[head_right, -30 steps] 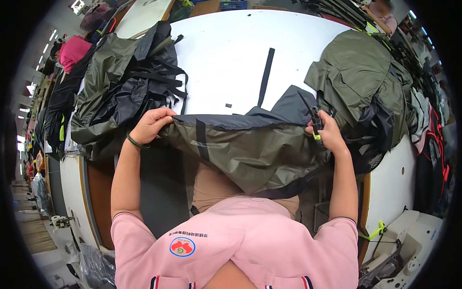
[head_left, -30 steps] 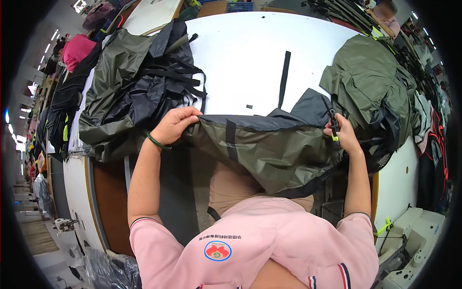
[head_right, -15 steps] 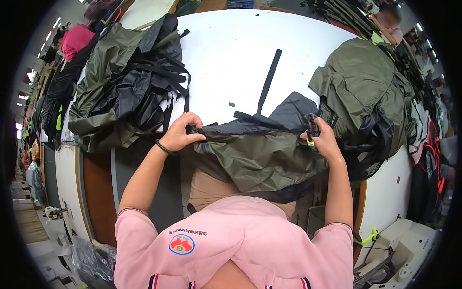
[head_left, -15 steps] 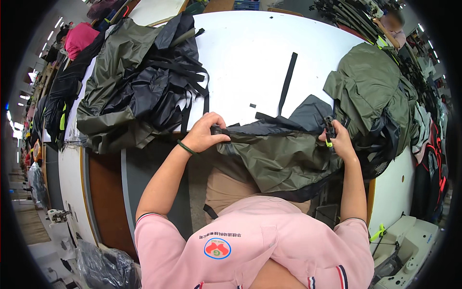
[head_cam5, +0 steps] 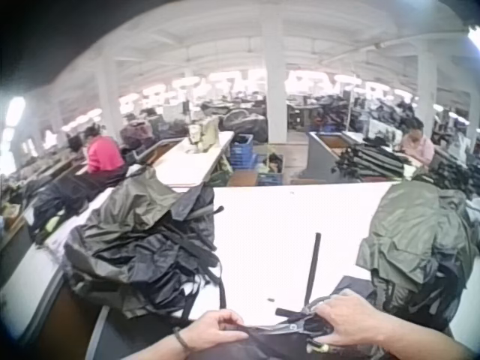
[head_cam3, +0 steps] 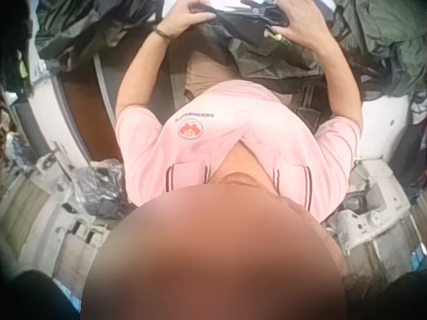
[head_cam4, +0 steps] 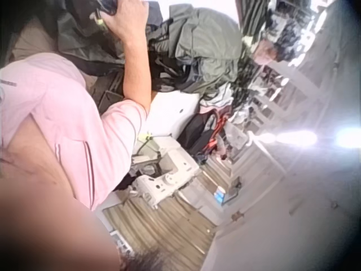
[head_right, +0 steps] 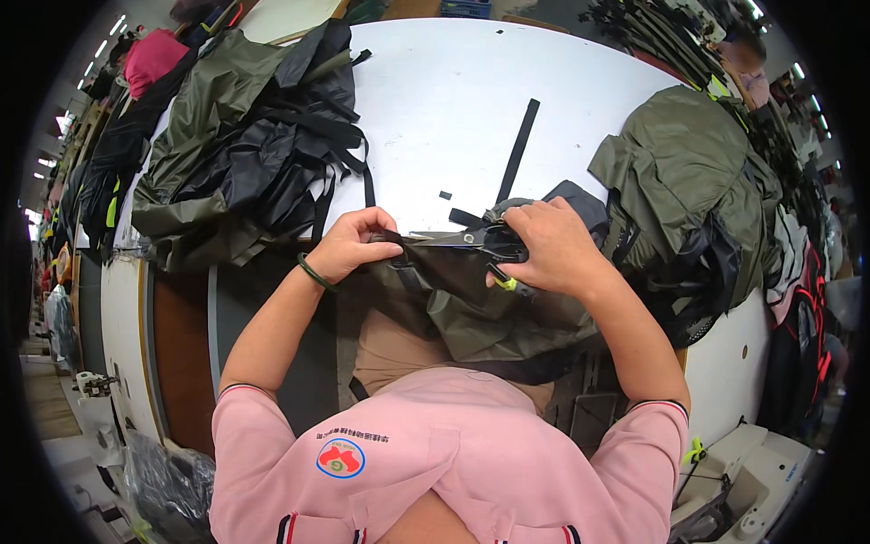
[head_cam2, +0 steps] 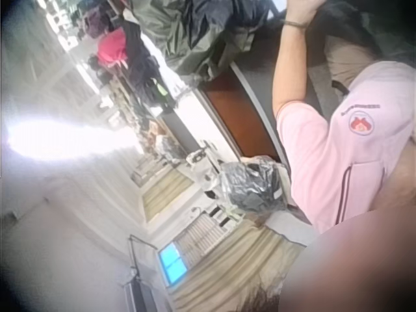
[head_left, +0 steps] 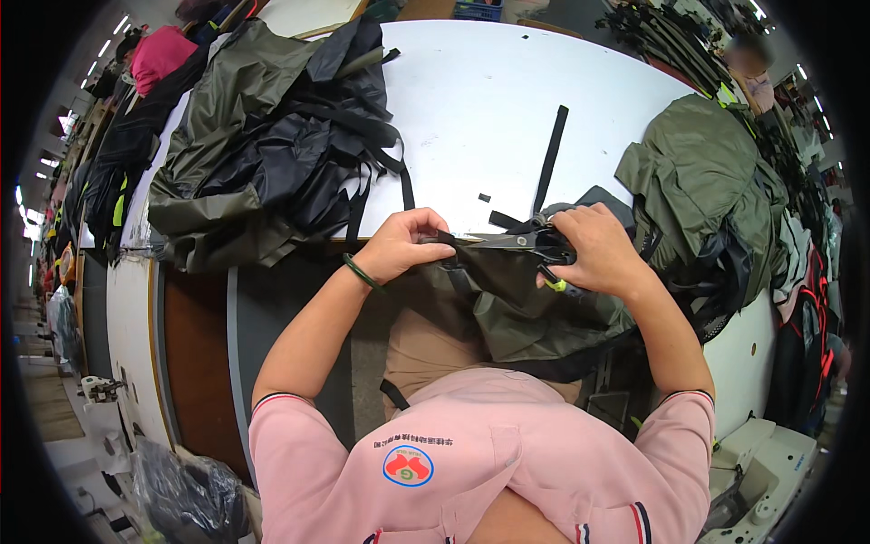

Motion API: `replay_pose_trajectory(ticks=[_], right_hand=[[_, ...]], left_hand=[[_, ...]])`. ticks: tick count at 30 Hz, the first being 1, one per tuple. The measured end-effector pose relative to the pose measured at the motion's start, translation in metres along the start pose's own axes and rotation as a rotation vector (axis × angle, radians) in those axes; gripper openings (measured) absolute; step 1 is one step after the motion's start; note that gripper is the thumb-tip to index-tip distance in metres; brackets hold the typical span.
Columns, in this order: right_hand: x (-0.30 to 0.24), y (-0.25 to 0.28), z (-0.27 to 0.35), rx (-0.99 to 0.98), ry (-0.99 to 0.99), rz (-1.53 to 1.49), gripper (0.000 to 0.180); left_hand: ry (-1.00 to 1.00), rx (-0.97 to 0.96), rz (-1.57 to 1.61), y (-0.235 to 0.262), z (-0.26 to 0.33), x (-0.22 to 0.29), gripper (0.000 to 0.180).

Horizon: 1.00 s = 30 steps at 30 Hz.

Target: The recorder is using scissors to trim excess fabric from green and black outdoor equipment covers or bags.

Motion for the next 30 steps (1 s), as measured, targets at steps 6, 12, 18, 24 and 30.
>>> replay_pose_trajectory(ticks=[6,12,18,24,30], right_hand=[[-0.007,-0.009,-0.016,-0.068,0.001,0.027,0.061],[-0.013,-0.012,-0.023,-0.11,0.006,0.049,0.062],[-0.013,-0.01,-0.024,-0.119,-0.002,0.06,0.053],[-0.001,-0.009,-0.017,-0.104,0.003,0.095,0.047],[0.073,-0.009,0.04,-0.054,-0.469,-0.408,0.039]], left_hand=[[-0.003,-0.019,-0.033,-0.005,0.0,0.001,0.02],[-0.022,-0.03,-0.069,-0.006,-0.002,-0.001,0.02],[0.008,-0.03,-0.081,-0.008,-0.001,0.001,0.02],[-0.019,-0.019,-0.086,-0.007,0.0,0.002,0.017],[-0.145,-0.008,-0.594,0.029,0.017,0.025,0.014]])
Point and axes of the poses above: each hand's wrist, its own z-axis away from the middle knuckle, its own y-axis out of the back of the hand, x = y × z, the point moved 6 cm from there along -z, towards the middle knuckle, and after that the axes turned 5 degrees about y, right-handed, at the moved point
